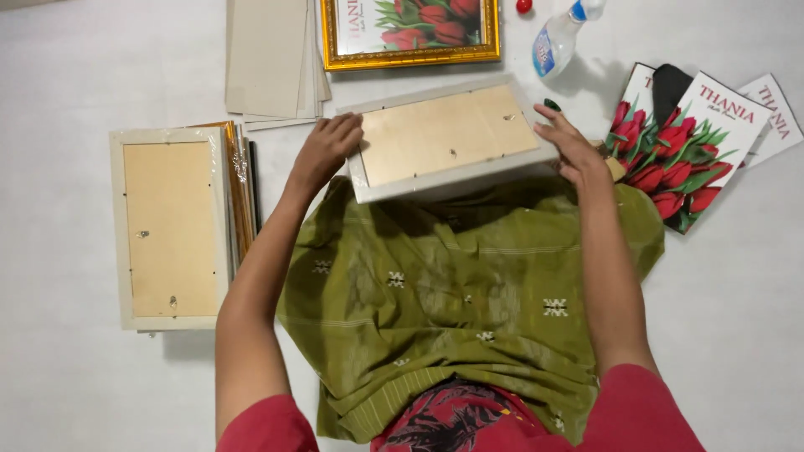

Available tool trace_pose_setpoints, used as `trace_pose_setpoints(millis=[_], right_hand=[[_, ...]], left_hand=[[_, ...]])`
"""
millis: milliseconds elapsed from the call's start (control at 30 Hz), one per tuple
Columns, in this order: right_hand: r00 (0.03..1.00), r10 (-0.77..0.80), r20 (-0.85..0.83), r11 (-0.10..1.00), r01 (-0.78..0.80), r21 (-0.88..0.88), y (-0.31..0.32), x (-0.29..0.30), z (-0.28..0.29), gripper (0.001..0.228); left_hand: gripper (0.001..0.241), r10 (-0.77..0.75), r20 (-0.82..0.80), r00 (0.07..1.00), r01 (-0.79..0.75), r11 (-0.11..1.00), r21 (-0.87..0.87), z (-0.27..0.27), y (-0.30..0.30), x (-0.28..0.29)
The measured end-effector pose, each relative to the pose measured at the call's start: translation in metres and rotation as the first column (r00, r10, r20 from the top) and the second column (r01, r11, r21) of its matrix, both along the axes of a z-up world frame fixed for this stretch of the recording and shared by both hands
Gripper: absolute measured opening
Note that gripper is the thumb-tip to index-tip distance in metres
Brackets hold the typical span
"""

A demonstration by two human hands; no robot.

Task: Assembling picture frames by applying adhesive with a brush and inserting pictures and backing boards.

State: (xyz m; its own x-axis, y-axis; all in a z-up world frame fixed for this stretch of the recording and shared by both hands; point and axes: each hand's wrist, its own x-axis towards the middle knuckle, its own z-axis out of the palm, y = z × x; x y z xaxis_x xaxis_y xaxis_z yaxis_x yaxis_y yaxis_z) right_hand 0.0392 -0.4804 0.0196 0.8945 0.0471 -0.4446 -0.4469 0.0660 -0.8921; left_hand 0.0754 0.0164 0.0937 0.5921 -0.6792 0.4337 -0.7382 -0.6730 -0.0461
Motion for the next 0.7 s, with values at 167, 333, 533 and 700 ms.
trace_pose_setpoints(millis=[167, 333, 533, 700], right_hand=[[0.999, 0.001, -0.034, 0.990, -0.006, -0.143, 0.000, -0.001, -0.040, 0.061], [0.991, -0.109, 0.078, 0.964, 0.124, -0.235, 0.023, 0.012, -0.081, 0.061], [0.966, -0.257, 0.003, 0.925, 0.247, -0.289, 0.040, 0.012, -0.089, 0.047], [0.950, -0.285, -0.128, 0.955, 0.270, -0.121, 0.082, -0.003, 0.015, 0.069]], left_hand=[[0.017, -0.087, 0.275, 0.957, 0.033, 0.981, 0.193, -0.037, 0.000, 0.023], [0.028, 0.138, 0.029, 0.990, -0.141, 0.968, 0.208, -0.071, -0.007, 0.041], [0.029, 0.470, -0.041, 0.882, -0.471, 0.882, -0.004, -0.105, -0.006, 0.048], [0.019, 0.423, -0.274, 0.864, -0.470, 0.872, -0.137, -0.116, -0.004, 0.044]])
